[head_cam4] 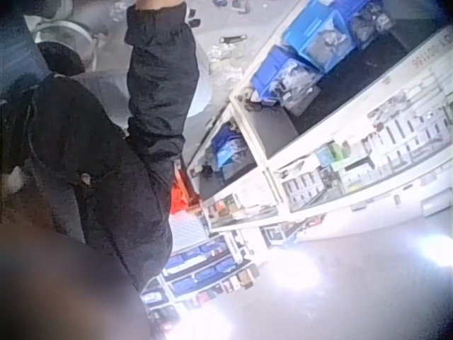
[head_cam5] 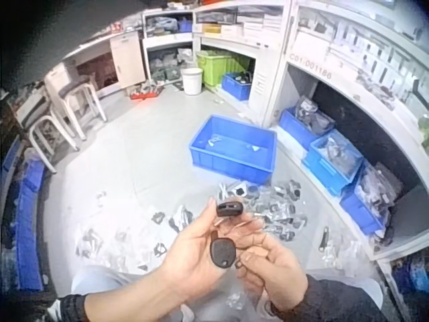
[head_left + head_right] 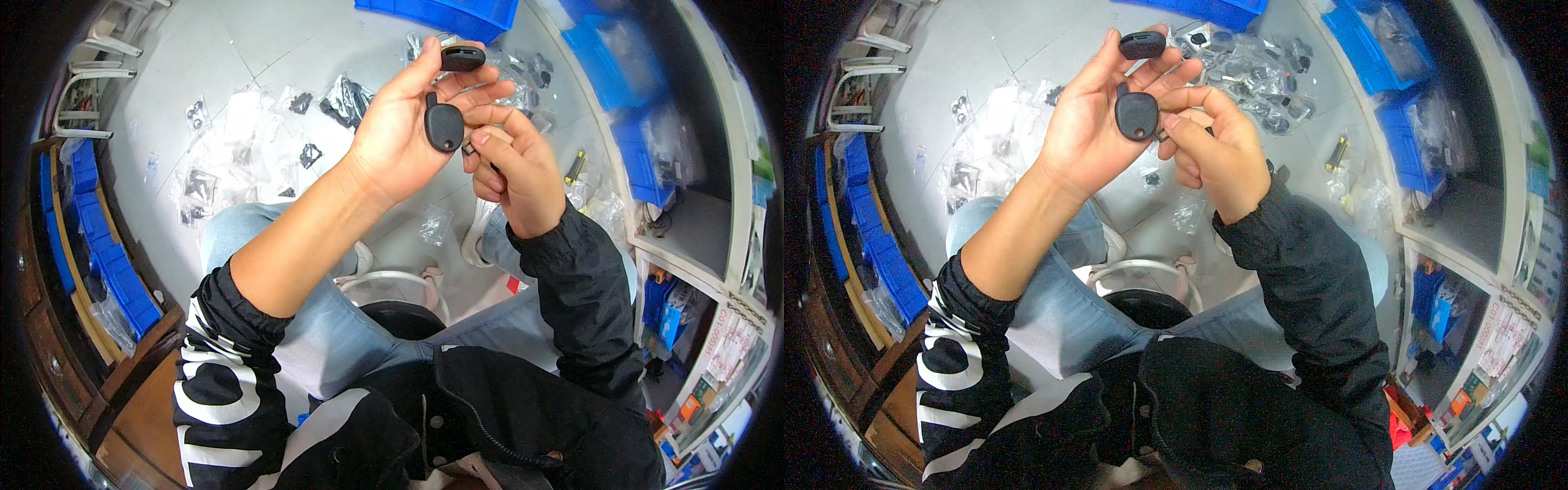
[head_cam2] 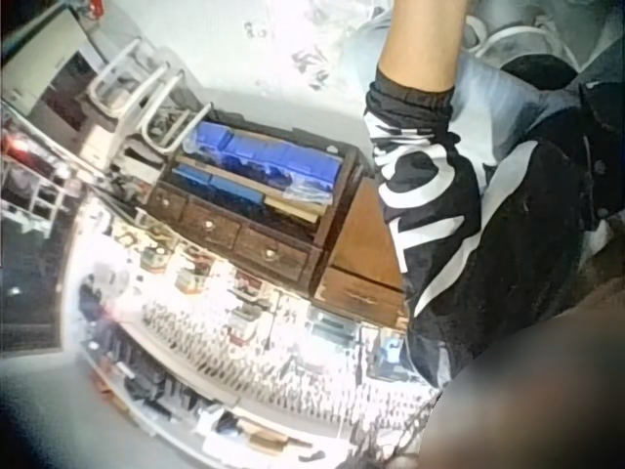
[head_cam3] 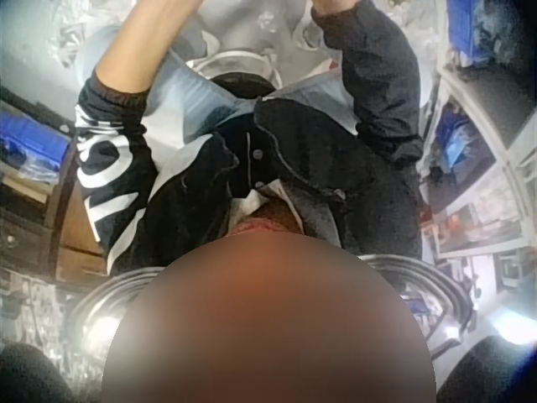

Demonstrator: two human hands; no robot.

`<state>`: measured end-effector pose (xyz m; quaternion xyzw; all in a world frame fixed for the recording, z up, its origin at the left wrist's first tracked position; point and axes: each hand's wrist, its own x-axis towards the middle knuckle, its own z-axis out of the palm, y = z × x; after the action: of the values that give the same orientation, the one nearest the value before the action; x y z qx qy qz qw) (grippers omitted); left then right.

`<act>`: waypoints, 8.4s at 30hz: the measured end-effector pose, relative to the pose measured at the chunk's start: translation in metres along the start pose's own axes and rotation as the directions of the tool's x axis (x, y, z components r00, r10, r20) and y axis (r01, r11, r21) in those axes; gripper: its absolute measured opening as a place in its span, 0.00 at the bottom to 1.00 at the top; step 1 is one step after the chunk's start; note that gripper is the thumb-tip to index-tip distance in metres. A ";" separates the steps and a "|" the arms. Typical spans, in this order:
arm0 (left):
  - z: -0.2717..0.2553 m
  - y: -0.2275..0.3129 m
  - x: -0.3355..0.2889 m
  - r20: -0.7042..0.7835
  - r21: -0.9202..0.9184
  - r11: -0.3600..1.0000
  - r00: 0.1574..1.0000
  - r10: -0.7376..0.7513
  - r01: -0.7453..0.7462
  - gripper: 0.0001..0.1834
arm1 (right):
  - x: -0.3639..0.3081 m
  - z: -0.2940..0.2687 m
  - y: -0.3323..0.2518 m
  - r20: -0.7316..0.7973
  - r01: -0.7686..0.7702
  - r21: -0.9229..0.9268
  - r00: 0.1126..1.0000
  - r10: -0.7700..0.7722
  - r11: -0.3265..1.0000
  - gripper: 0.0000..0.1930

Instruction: The person sits on the floor and assembles small black key fobs by inserting batteries and attaching small components. They handle multiple fobs one at a time, place them into a red box, and organize the parts on the floor.

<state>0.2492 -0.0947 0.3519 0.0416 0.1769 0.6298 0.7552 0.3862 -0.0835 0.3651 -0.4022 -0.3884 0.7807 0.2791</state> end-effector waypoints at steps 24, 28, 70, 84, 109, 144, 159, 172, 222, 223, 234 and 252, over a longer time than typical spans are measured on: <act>0.014 0.002 -0.013 -0.053 0.762 0.641 0.995 -0.083 0.094 0.32 | 0.004 -0.006 0.005 0.033 0.489 -0.460 0.844 -0.536 0.741 0.10; 0.015 -0.001 -0.013 -0.089 0.653 0.743 0.989 -0.117 0.147 0.30 | 0.005 -0.003 0.007 0.053 0.532 -0.501 0.806 -0.589 0.683 0.09; -0.044 0.091 -0.051 -0.381 0.194 0.979 0.915 0.135 -0.064 0.15 | 0.152 -0.176 0.301 -0.465 -0.302 -0.048 0.850 0.246 0.952 0.09; -0.036 0.087 -0.031 -0.494 0.197 0.979 0.868 0.054 0.051 0.15 | 0.191 -0.164 0.285 -0.547 -0.395 -0.024 0.774 0.319 0.918 0.11; -0.022 0.012 -0.006 -0.203 0.292 0.955 0.979 0.018 0.043 0.22 | 0.033 -0.048 0.007 0.374 -0.335 0.621 0.921 0.108 0.709 0.19; -0.235 0.179 -0.141 -0.523 0.831 0.256 0.539 0.660 0.494 0.10 | 0.056 -0.036 0.170 0.083 -0.629 0.186 0.776 0.626 0.755 0.09; -0.439 0.125 -0.002 -0.339 0.605 -0.497 0.767 0.545 0.622 0.12 | 0.076 -0.055 0.273 -0.191 -0.660 0.326 0.655 0.731 0.677 0.11; -0.364 0.116 -0.036 -0.436 0.773 -0.293 0.808 0.397 0.562 0.06 | 0.130 -0.002 0.289 0.019 -0.626 0.230 0.769 0.640 0.745 0.10; -0.315 0.026 -0.033 -0.401 0.913 0.193 0.711 0.578 0.358 0.04 | 0.158 0.056 0.237 -0.042 -0.515 0.465 0.800 0.599 0.720 0.23; -0.316 0.028 -0.032 -0.402 0.913 0.200 0.706 0.584 0.355 0.04 | 0.157 0.054 0.237 -0.046 -0.509 0.465 0.804 0.593 0.725 0.22; -0.325 0.078 -0.024 -0.173 0.868 -0.238 0.715 0.678 0.435 0.06 | 0.166 -0.090 0.276 -0.576 -0.328 0.083 0.755 0.314 0.941 0.13; -0.362 -0.007 0.049 -0.715 0.330 0.740 0.667 -0.209 0.586 0.22 | 0.195 -0.085 0.252 -0.348 -0.366 0.164 0.847 0.401 0.916 0.08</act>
<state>0.1471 -0.1062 0.0015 -0.0066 0.5939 0.3396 0.7293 0.3252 -0.0417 0.0440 -0.6000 -0.2036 0.7462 0.2044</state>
